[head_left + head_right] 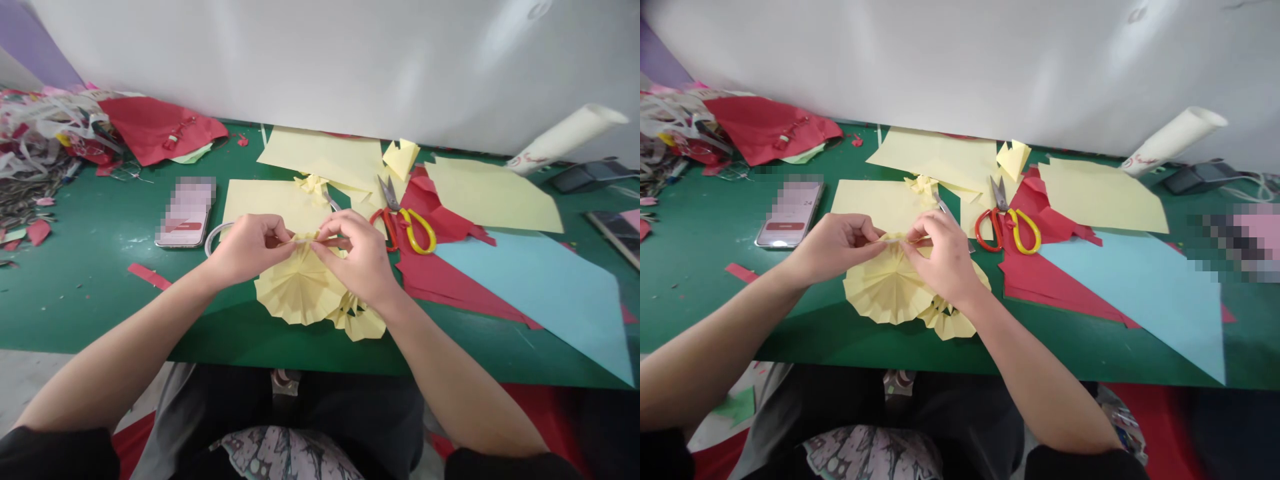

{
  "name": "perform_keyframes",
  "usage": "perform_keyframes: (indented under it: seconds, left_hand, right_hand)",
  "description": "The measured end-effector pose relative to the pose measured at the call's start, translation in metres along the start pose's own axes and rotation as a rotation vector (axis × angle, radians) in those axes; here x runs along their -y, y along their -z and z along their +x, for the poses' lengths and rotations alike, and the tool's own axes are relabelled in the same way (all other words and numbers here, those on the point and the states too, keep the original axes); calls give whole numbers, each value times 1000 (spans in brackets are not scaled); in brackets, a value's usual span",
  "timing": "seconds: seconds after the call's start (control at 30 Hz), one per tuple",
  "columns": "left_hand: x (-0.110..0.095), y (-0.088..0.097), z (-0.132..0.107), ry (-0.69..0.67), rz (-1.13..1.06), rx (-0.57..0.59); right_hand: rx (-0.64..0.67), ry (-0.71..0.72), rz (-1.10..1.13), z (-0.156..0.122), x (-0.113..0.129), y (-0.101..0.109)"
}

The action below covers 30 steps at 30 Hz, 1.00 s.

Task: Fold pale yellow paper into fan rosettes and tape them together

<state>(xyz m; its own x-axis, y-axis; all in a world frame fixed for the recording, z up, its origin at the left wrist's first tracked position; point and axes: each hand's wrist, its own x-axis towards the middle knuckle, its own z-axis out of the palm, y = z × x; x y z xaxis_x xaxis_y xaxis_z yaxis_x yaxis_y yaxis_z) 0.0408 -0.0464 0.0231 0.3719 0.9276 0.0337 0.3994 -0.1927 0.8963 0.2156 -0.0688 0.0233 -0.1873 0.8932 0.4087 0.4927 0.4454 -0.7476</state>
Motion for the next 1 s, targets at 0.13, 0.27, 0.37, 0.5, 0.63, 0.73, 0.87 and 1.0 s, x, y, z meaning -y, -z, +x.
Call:
perform_keyframes:
  seconds: [0.13, 0.27, 0.37, 0.5, 0.63, 0.73, 0.87, 1.0]
  left_hand:
    - [0, 0, -1, -4, 3, 5]
    - [0, -1, -2, -31, 26, 9]
    - [-1, -1, -3, -37, 51, 6]
    - [-2, -2, -3, -40, 28, 2]
    - [-3, -1, -4, -58, 14, 3]
    - [-3, -1, -5, -71, 20, -9]
    - [-3, 0, -6, -91, 44, -29]
    - [-4, 1, -6, -96, 97, -54]
  right_hand:
    - [22, -121, 48, 2, 1, 0]
    - [84, -275, 121, 2, 1, 2]
    - [146, -409, 284, 2, 2, 2]
    - [202, -502, 481, 2, 5, 3]
    - [224, -507, 449, 3, 4, 5]
    - [206, -475, 353, 3, 0, 5]
    - [186, -418, 223, 3, -3, 5]
    - [138, -381, 155, 5, -2, 6]
